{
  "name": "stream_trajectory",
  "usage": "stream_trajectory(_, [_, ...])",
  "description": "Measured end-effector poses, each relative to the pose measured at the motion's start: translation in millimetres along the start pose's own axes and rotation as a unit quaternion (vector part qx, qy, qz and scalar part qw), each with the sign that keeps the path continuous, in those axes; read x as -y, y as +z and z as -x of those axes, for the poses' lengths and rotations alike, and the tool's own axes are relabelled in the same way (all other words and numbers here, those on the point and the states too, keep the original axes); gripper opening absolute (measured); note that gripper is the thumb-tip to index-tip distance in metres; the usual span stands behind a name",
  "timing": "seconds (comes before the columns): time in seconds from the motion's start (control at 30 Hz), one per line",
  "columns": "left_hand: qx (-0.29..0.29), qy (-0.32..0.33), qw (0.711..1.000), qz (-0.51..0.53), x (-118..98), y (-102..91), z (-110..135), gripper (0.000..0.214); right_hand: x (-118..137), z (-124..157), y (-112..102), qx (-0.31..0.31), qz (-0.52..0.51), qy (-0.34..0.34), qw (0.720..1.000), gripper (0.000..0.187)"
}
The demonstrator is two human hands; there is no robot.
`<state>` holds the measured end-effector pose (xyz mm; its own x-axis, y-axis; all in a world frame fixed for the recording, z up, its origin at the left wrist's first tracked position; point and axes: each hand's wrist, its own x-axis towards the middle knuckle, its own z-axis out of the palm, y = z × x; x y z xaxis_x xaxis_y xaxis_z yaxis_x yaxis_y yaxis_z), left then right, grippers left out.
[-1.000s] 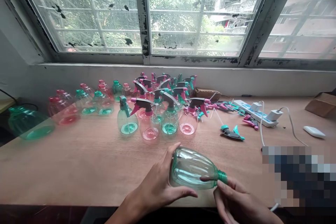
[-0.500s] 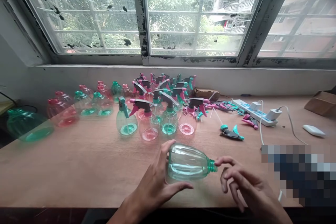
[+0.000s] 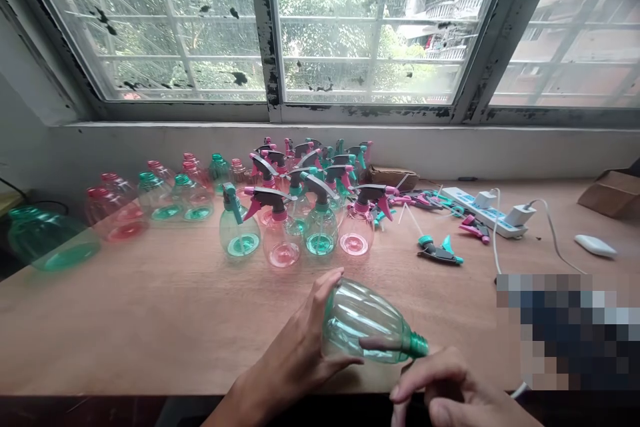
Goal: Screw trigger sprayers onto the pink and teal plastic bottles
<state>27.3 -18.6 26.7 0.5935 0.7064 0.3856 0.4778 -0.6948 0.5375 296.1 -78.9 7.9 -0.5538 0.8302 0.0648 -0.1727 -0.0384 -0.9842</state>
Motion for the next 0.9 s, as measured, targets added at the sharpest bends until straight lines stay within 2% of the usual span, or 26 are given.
stream_trajectory(0.1, [-0.001, 0.023, 0.999, -0.029, -0.2, 0.4, 0.9, 0.110, 4.0, -5.0, 3.4, 0.001, -0.032, 0.018, 0.999, 0.033])
stream_trajectory(0.2, [-0.013, 0.058, 0.994, -0.092, -4.4, -0.9, 0.1, 0.097, 2.1, -11.4, 3.3, -0.040, -0.063, 0.052, 0.996, 0.037])
stream_trajectory(0.3, [-0.027, 0.147, 0.973, -0.174, -9.9, -2.4, -3.5, 0.089, -1.3, -15.9, -1.5, -0.074, -0.103, 0.053, 0.991, 0.039])
stream_trajectory(0.4, [-0.018, 0.206, 0.964, -0.166, -13.7, -1.9, -8.0, 0.084, 2.2, -18.8, -6.2, -0.064, -0.145, 0.066, 0.985, 0.041])
stream_trajectory(0.63, [0.019, 0.158, 0.981, -0.111, -18.3, -8.1, -14.9, 0.073, 13.4, -24.3, -10.6, -0.091, -0.223, 0.081, 0.967, 0.033])
stream_trajectory(0.77, [0.044, 0.124, 0.988, -0.086, -19.1, -14.3, -15.3, 0.088, 7.5, -26.3, -16.1, -0.088, -0.282, 0.091, 0.951, 0.025])
stream_trajectory(0.9, [0.042, 0.089, 0.993, -0.068, -18.4, -8.5, -14.7, 0.096, 3.7, -28.2, -18.8, -0.078, -0.321, 0.088, 0.940, 0.019])
